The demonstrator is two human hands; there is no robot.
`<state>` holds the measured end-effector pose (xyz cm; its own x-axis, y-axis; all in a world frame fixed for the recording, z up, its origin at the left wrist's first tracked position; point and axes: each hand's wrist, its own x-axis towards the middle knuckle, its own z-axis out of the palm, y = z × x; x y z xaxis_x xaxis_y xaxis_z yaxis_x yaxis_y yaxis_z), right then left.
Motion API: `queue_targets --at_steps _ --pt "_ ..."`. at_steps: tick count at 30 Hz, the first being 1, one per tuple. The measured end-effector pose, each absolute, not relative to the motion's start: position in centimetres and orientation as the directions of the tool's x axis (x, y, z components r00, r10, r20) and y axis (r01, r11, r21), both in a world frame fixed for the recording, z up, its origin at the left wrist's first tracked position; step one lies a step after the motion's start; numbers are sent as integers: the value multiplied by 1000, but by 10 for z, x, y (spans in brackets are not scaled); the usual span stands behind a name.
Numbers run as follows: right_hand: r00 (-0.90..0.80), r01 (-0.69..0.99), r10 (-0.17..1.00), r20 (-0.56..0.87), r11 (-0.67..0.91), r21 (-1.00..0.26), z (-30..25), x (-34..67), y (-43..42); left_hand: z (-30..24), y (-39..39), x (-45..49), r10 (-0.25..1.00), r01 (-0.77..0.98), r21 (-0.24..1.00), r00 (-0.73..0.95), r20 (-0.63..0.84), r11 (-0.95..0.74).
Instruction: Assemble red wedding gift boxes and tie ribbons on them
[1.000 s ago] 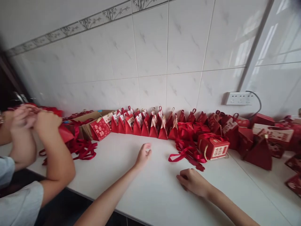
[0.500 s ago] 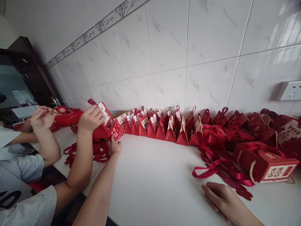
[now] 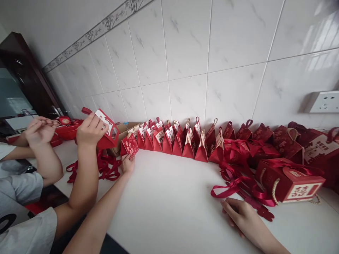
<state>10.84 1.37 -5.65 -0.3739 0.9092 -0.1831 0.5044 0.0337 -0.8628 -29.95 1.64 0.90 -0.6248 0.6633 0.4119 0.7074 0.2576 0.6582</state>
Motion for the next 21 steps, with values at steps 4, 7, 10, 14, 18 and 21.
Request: queue_targets --at_steps 4,7,10,14,18,21 --pt "-392 482 907 -155 59 -874 -56 107 15 -24 15 -278 624 670 697 -665 411 255" --pt "-408 455 905 -124 84 -887 -56 108 14 -42 -4 -241 694 684 712 -590 413 158" --pt "-337 398 941 8 150 -905 -55 110 14 -53 -33 -188 807 691 723 -428 406 2" --pt "-54 285 945 322 324 -902 -55 122 21 -55 -58 -112 948 596 760 10 317 -260" --pt "-49 178 944 328 331 -927 -55 141 34 -51 -34 -56 935 448 821 171 310 -354" --pt "-93 107 960 264 273 -956 -52 153 39 -49 8 -29 899 363 874 -171 402 -322"
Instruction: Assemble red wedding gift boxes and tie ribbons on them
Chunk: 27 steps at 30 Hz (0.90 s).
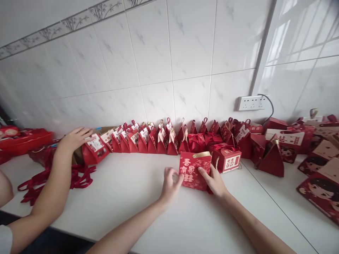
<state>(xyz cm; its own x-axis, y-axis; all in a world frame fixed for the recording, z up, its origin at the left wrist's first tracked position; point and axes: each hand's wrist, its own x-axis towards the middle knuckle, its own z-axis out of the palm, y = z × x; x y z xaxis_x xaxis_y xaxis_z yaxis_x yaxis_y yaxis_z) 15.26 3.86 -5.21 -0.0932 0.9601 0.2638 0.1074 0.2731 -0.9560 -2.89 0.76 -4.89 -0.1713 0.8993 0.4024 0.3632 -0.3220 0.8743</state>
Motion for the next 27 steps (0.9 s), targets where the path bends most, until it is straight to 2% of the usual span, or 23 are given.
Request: queue_targets --at_steps 2,4,7,14,20,27 --pt "-91 114 953 289 299 -948 -50 156 39 -48 32 -18 857 323 885 -284 429 -336" --pt "-112 156 941 320 334 -929 -48 156 39 -47 45 -12 866 270 894 -262 426 -358" --pt "-126 195 922 366 385 -902 -45 155 38 -48 44 -10 915 201 913 -125 384 -355" --pt "155 148 832 533 514 -845 -28 154 25 -35 22 -14 916 254 883 187 354 -394" --pt "58 111 745 664 657 -746 -11 159 13 -28 18 -15 859 312 811 312 405 -496" --pt "167 178 787 594 568 -803 -4 158 11 -28 13 -14 852 265 828 341 398 -494"
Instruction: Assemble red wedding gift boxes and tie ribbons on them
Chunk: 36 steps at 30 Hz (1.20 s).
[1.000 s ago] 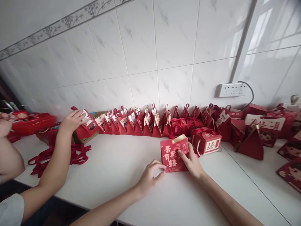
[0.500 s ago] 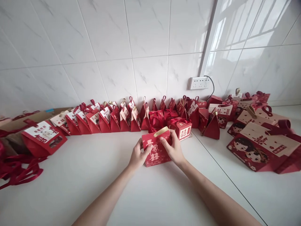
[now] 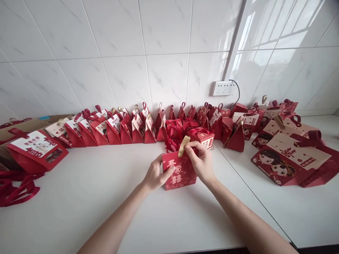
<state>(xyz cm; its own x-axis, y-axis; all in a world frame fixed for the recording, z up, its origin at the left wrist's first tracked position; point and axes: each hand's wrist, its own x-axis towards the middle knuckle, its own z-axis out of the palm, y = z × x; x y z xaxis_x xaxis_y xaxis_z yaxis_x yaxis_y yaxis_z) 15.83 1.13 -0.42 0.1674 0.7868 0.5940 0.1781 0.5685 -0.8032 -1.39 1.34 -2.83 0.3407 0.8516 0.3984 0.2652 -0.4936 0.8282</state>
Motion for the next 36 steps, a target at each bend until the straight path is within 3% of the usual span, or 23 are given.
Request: queue_targets --at_steps 5,13,17,21,29,36 --pt "93 235 752 652 620 -749 -5 151 0 -15 -1 -6 819 5 842 238 522 -539" --pt "-53 156 605 794 790 -592 -9 146 -6 2 -12 -3 647 270 606 96 756 -748" --pt "-22 231 581 814 795 -561 -9 145 -6 3 -11 -4 606 210 573 157 780 -792" --pt "-33 237 574 818 800 -552 -10 144 -8 5 -13 -3 639 149 621 162 752 -770" --pt "-23 244 586 810 789 -564 -8 143 -8 3 -14 1 667 193 648 50 743 -737" --pt "-38 283 587 808 782 -555 -5 143 -10 4 -14 -1 643 232 613 74 763 -755"
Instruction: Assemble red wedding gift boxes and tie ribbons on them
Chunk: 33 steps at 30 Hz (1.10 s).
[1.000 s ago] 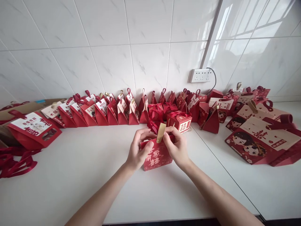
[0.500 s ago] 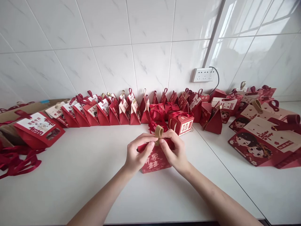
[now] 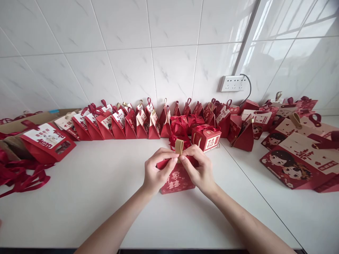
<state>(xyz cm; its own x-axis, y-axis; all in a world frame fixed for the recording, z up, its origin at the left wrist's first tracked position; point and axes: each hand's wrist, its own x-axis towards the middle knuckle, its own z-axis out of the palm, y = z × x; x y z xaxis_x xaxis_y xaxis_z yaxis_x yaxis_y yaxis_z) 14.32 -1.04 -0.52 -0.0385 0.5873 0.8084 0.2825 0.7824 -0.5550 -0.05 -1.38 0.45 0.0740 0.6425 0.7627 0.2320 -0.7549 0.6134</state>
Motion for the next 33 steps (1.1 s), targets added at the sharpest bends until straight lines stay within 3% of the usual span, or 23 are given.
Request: queue_targets --at_steps 6,14,33 --pt "-44 269 545 837 814 -515 -5 143 -10 -1 -14 0 599 203 578 61 798 -791" --pt "-55 266 538 841 820 -507 -6 144 -8 -1 -14 0 511 299 470 70 857 -830" --pt "-167 312 464 870 862 -399 -9 148 -5 -1 -11 -5 550 291 507 88 830 -811"
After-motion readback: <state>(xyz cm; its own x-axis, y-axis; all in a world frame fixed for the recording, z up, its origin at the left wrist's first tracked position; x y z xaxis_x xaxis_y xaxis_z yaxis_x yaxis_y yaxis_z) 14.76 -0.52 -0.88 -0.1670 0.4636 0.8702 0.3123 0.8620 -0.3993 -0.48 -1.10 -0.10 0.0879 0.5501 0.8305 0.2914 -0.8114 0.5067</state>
